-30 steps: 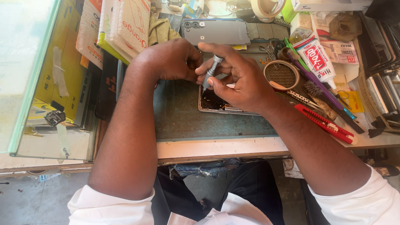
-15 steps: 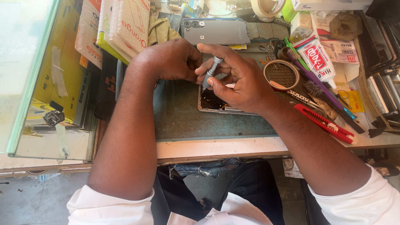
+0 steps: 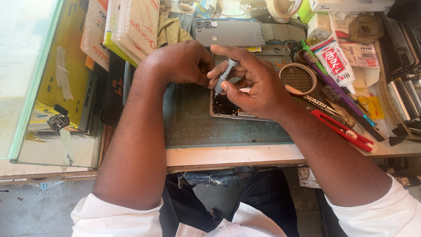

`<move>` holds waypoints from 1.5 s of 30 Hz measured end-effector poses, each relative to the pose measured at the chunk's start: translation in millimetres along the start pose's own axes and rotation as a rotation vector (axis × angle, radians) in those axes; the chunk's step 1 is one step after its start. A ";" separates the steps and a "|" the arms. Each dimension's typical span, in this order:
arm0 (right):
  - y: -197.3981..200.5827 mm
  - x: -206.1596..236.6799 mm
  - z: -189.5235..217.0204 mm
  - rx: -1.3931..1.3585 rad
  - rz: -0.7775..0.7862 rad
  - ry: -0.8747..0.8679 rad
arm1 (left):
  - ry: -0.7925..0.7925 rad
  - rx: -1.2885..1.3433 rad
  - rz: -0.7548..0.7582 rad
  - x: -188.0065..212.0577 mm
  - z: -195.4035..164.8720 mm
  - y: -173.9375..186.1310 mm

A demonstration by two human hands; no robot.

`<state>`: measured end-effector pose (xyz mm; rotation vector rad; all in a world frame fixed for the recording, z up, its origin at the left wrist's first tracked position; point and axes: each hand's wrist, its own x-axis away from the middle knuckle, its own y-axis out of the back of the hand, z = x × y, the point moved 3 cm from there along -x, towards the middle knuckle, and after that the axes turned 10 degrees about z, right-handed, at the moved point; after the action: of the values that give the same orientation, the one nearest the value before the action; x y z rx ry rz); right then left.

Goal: The person opens a drawer and retrieves a screwdriver, then uses it to remove screws from the back of a disassembled smartphone. After removing the screws, the person flips the phone over and uses a small metal tool to pry open the edges of the device.

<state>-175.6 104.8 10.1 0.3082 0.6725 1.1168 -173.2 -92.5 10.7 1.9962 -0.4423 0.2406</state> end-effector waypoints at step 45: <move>10.3 3.5 -6.3 0.054 -0.120 0.100 | -0.007 0.050 -0.024 3.5 -5.0 1.3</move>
<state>-186.1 111.7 9.7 0.2566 0.8006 1.0057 -170.3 -89.3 15.3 2.0503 -0.4198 0.2320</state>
